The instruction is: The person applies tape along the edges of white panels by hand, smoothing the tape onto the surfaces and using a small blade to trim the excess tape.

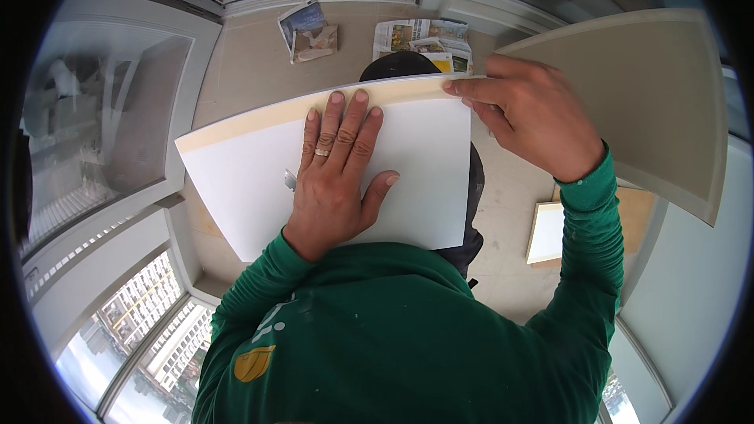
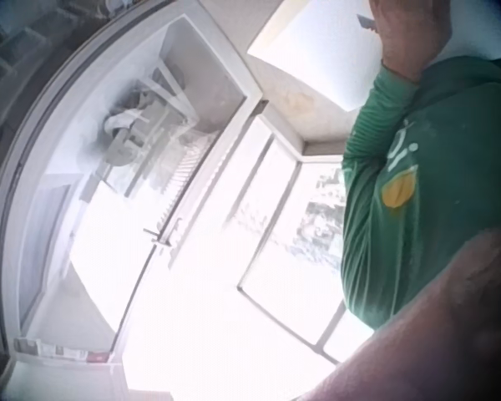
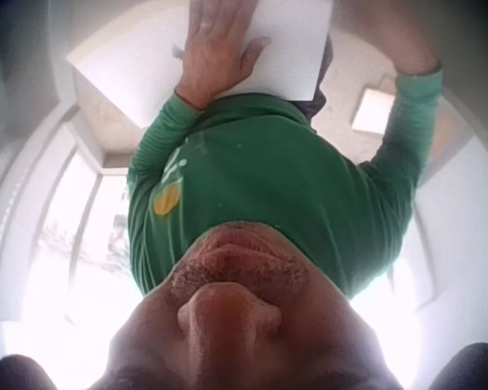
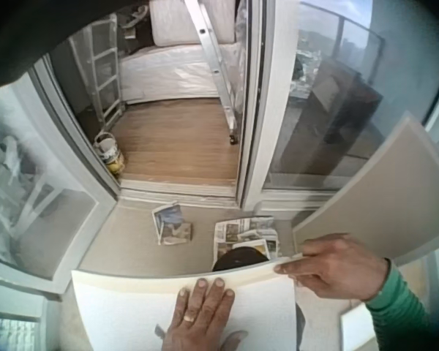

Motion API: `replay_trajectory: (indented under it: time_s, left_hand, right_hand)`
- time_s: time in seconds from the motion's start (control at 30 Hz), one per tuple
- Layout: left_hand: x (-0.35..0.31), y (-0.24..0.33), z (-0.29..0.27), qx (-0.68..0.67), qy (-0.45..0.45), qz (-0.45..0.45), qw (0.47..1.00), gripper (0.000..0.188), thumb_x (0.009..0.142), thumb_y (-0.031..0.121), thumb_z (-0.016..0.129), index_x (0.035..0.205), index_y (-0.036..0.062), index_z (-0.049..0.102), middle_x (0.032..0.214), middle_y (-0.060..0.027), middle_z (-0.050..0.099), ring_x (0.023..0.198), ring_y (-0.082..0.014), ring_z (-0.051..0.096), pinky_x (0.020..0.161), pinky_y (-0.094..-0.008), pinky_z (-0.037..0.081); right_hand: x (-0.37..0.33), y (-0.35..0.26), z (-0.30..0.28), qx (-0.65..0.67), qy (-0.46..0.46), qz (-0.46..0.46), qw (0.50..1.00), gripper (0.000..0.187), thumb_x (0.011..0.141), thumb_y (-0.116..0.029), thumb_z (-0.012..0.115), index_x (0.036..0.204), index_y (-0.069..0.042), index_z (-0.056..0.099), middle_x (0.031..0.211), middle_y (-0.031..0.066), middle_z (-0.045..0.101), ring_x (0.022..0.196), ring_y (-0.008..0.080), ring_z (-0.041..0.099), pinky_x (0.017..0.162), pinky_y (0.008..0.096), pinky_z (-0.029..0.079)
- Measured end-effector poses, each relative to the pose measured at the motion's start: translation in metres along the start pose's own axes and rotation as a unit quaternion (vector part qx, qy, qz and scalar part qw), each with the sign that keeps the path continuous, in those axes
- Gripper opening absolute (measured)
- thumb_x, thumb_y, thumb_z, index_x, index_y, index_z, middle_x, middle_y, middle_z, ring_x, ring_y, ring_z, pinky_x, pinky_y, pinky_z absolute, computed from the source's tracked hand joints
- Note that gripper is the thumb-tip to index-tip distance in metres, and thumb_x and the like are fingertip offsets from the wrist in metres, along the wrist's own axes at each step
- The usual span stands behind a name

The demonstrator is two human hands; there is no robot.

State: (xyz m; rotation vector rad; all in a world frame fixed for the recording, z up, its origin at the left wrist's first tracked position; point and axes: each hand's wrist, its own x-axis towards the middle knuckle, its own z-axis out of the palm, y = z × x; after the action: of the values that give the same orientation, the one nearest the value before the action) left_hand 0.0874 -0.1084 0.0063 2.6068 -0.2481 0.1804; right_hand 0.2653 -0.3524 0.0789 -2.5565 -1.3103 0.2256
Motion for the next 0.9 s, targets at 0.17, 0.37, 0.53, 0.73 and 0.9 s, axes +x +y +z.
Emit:
replay_trajectory:
  time_s: [0.17, 0.37, 0.53, 0.73, 0.9]
  left_hand:
    - [-0.007, -0.003, -0.005, 0.022, 0.009, -0.036, 0.999, 0.077, 0.103, 0.035, 0.069, 0.166, 0.0009, 0.043, 0.176, -0.0188, 0.038, 0.167, -0.039, 0.026, 0.134, -0.0595, 0.016]
    - [-0.04, -0.027, -0.025, 0.101, 0.037, -0.131, 0.985, 0.072, 0.111, 0.042, 0.054, 0.169, 0.0018, 0.039, 0.176, -0.0181, 0.038, 0.167, -0.0377, 0.026, 0.135, -0.0574, 0.015]
    - [-0.073, -0.062, -0.048, 0.162, 0.08, -0.222, 0.958, 0.071, 0.117, 0.051, 0.032, 0.169, 0.0033, 0.038, 0.175, -0.0176, 0.039, 0.166, -0.0362, 0.029, 0.135, -0.0552, 0.014]
    - [-0.112, -0.11, -0.069, 0.214, 0.135, -0.3, 0.92, 0.069, 0.117, 0.05, 0.033, 0.17, 0.0063, 0.037, 0.176, -0.014, 0.038, 0.167, -0.0359, 0.026, 0.136, -0.0566, 0.011]
    - [-0.111, -0.116, -0.071, 0.238, 0.147, -0.287, 0.916, 0.067, 0.118, 0.05, 0.03, 0.169, 0.0085, 0.042, 0.176, -0.0128, 0.039, 0.167, -0.0363, 0.027, 0.136, -0.0564, 0.012]
  right_hand:
    - [0.003, 0.0, 0.001, 0.009, 0.01, -0.013, 1.0, 0.033, 0.09, -0.006, 0.078, 0.121, -0.016, 0.084, 0.08, 0.0092, 0.058, 0.069, 0.0308, 0.062, 0.065, 0.046, 0.051]
    - [0.006, -0.004, 0.002, 0.043, 0.007, -0.001, 0.999, 0.034, 0.09, -0.001, 0.078, 0.122, -0.012, 0.084, 0.079, 0.0107, 0.056, 0.067, 0.0299, 0.058, 0.064, 0.0459, 0.049]
    - [0.001, -0.005, 0.003, 0.049, 0.015, 0.0, 0.999, 0.037, 0.091, 0.003, 0.078, 0.124, -0.011, 0.083, 0.079, 0.0124, 0.055, 0.064, 0.0272, 0.054, 0.063, 0.0441, 0.047]
    - [0.005, -0.011, 0.003, 0.048, 0.031, -0.02, 0.998, 0.035, 0.092, 0.0, 0.078, 0.124, -0.012, 0.083, 0.08, 0.012, 0.057, 0.064, 0.0285, 0.056, 0.063, 0.0439, 0.049]
    - [-0.002, -0.008, 0.001, 0.012, 0.012, 0.003, 1.0, 0.031, 0.093, -0.005, 0.078, 0.123, -0.015, 0.084, 0.081, 0.0104, 0.059, 0.067, 0.0297, 0.06, 0.065, 0.0454, 0.05]
